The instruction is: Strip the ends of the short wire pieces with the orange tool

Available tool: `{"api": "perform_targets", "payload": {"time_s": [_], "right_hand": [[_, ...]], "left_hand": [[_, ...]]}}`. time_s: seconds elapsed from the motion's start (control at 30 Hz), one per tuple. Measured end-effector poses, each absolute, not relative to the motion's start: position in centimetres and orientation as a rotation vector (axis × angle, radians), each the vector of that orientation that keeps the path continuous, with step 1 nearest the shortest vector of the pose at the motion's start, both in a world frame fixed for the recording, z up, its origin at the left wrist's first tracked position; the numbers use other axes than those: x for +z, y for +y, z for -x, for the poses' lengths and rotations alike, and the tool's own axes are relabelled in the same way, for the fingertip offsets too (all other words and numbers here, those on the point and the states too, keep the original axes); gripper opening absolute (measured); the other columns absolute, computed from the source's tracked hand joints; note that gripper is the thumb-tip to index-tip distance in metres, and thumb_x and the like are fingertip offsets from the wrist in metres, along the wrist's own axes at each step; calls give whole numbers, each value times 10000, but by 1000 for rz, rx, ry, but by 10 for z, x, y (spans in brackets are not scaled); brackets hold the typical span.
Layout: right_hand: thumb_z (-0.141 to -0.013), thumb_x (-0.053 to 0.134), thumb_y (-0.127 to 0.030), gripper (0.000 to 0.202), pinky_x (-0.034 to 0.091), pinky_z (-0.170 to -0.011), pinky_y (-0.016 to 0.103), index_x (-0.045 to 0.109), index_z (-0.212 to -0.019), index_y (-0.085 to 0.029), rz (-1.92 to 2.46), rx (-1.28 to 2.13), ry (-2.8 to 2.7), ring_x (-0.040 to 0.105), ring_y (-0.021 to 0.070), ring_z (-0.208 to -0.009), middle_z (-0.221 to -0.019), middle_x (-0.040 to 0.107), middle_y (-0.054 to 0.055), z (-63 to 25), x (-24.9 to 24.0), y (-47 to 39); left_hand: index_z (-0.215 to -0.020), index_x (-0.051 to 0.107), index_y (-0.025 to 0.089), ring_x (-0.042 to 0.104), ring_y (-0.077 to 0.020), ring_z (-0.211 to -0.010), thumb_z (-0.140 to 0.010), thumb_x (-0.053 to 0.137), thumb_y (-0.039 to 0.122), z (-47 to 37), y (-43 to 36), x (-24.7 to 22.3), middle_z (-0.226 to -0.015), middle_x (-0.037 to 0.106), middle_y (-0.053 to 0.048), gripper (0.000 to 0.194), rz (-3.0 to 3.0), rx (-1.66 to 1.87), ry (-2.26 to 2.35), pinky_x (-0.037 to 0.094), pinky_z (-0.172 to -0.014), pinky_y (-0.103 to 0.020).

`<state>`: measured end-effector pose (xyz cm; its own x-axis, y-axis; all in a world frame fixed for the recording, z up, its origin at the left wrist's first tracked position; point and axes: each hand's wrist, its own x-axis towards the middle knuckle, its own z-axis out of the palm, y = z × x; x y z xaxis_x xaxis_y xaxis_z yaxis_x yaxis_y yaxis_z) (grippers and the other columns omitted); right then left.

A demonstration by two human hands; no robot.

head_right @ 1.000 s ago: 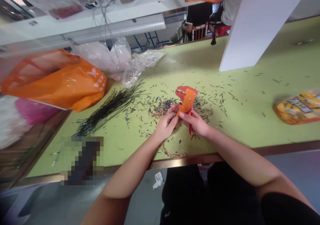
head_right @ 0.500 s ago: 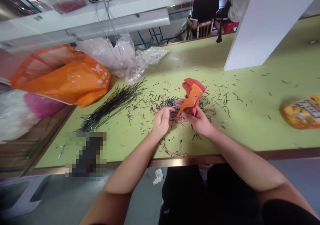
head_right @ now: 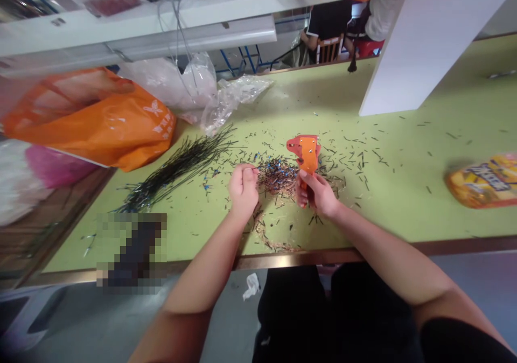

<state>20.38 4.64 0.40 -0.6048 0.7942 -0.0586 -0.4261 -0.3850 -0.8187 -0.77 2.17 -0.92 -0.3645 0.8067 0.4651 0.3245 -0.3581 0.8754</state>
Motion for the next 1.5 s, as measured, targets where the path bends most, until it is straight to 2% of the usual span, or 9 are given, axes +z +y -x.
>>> {"api": "perform_targets", "payload": {"time_s": [0.07,0.23,0.4,0.6,0.83,1.0,1.27,1.37,1.5], "right_hand": [[-897,714,-578,432,367,-443,231,507,-776,-218,552,2134,-969,337,93,-452,-584,363,-78,-205,7,48],[-880,716,-584,420,517,-542,280,596,-882,-181,395,2414,-962,470,116,-517,-656,497,-36,-207,10,46],[-887,716,-587,436,542,-590,304,620,-938,-165,233,2529,-978,528,139,-574,-696,544,-12,-208,8,42],[-897,701,-593,461,573,-642,326,618,-996,-150,149,2595,-997,589,153,-630,-751,591,11,-209,7,41],[-912,700,-561,434,594,-636,323,636,-995,-140,132,2601,-973,626,159,-621,-738,625,16,-209,6,37],[-935,690,-531,387,594,-621,318,632,-966,-149,152,2608,-999,623,157,-624,-712,611,4,-209,7,36],[-922,692,-565,441,616,-681,317,635,-1011,-137,141,2641,-939,653,151,-662,-773,639,23,-209,6,39],[-911,679,-625,524,621,-697,342,627,-1088,-134,94,2668,-946,700,186,-731,-836,676,48,-211,4,41],[-895,692,-659,575,624,-751,369,595,-1143,-149,51,2703,-1045,739,212,-806,-922,707,71,-212,1,39]], "left_hand": [[-968,663,221,630,-175,-749,-989,531,663,7,21,-9,-836,701,-38,462,-1461,1786,1492,481,-684,-302],[-962,655,215,602,-160,-706,-984,525,684,7,19,-7,-836,696,-37,486,-1439,1797,1489,474,-666,-296],[-954,660,220,595,-159,-695,-987,527,681,6,18,-6,-827,685,-38,481,-1422,1806,1475,474,-662,-299],[-935,634,222,543,-141,-623,-963,535,720,5,19,-2,-794,663,-22,508,-1350,1856,1456,443,-598,-285],[-939,640,228,585,-164,-684,-972,519,716,4,18,-2,-807,676,-28,505,-1401,1799,1475,472,-668,-311],[-924,636,228,562,-161,-650,-968,514,725,3,17,0,-783,663,-23,514,-1412,1798,1478,470,-652,-314],[-924,634,228,556,-151,-652,-937,541,757,0,18,-1,-790,648,-28,537,-1322,1819,1410,453,-606,-290],[-925,629,227,532,-143,-619,-950,541,739,-1,19,-2,-774,635,-24,520,-1300,1827,1382,417,-557,-282],[-897,632,225,547,-156,-624,-980,531,697,-2,19,0,-688,588,-5,490,-1383,1802,1413,441,-611,-307]]}}
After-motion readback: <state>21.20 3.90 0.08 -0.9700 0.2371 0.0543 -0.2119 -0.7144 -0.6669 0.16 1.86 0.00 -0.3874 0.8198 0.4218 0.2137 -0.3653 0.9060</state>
